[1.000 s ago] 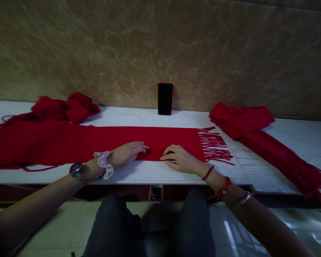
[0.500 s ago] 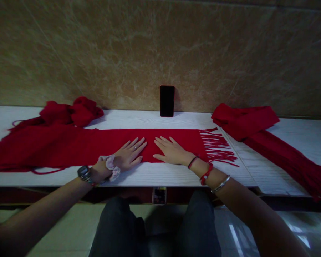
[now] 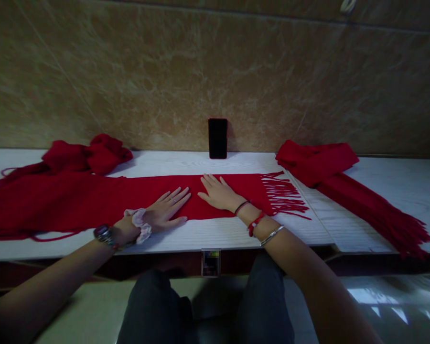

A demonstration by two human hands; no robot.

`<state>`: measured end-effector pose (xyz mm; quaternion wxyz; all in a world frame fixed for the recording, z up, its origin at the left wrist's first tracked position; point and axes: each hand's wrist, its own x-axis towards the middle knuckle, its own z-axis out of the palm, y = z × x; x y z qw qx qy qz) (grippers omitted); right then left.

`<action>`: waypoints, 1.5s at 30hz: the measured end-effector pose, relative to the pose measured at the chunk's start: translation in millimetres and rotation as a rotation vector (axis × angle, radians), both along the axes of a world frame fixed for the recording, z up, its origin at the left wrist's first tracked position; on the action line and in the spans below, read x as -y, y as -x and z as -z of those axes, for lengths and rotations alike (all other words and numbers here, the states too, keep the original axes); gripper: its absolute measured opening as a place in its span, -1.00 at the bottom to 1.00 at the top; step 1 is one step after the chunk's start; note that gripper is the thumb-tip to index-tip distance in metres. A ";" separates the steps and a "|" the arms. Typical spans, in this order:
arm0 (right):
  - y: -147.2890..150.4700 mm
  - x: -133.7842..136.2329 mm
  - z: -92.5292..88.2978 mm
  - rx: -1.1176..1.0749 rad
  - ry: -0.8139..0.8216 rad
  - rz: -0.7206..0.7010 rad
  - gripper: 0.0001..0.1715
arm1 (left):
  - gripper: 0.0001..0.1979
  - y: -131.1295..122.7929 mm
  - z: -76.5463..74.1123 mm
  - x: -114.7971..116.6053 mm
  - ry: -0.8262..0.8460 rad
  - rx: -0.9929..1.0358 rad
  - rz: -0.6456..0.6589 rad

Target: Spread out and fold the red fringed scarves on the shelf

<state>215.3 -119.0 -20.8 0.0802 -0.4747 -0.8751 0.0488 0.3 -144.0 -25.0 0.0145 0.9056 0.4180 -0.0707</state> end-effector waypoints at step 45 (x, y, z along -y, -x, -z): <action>-10.8 23.7 16.6 0.077 -0.078 -0.036 -0.33 | -0.47 98.2 -4.5 -21.2 -0.053 0.006 -0.536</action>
